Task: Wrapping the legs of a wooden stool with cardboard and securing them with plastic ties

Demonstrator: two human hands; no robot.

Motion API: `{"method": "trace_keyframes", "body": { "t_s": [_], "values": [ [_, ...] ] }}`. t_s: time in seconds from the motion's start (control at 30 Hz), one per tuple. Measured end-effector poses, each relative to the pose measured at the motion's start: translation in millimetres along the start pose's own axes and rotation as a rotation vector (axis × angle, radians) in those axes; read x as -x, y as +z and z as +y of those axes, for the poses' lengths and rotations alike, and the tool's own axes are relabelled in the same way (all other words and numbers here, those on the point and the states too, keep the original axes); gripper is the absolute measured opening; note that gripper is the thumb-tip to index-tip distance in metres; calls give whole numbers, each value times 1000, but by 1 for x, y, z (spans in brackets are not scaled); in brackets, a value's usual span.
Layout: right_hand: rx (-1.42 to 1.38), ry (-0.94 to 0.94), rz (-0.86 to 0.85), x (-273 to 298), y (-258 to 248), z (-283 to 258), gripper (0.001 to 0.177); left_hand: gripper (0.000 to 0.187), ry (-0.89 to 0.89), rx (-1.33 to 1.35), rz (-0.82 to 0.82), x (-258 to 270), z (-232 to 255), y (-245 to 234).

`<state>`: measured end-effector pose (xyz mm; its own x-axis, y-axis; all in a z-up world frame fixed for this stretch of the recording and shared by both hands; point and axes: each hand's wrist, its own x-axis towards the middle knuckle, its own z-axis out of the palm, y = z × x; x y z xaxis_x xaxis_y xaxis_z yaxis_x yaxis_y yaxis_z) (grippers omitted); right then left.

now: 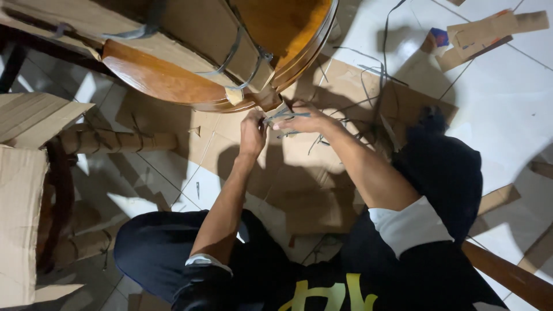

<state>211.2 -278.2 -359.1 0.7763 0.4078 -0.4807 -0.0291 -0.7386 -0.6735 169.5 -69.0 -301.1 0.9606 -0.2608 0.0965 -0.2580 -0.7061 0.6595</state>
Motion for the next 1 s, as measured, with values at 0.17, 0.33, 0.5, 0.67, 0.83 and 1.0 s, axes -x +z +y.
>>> {"method": "trace_keyframes", "body": {
  "t_s": [0.17,0.33,0.5,0.67,0.83,1.0],
  "values": [
    [73,57,346,49,11,-55,63,35,-206,31,180,29,24,7],
    [-142,-56,975,57,87,-36,29,25,-369,50,282,78,74,26],
    [-390,-51,944,99,102,-71,17,28,-461,212,290,122,100,43],
    [-523,60,649,98,104,-69,17,14,-353,140,148,152,98,56],
    [-967,-67,601,106,103,-64,27,19,-482,198,197,153,102,34],
    [-1326,6,313,130,85,-71,26,32,-635,373,246,112,23,62]
  ]
}}
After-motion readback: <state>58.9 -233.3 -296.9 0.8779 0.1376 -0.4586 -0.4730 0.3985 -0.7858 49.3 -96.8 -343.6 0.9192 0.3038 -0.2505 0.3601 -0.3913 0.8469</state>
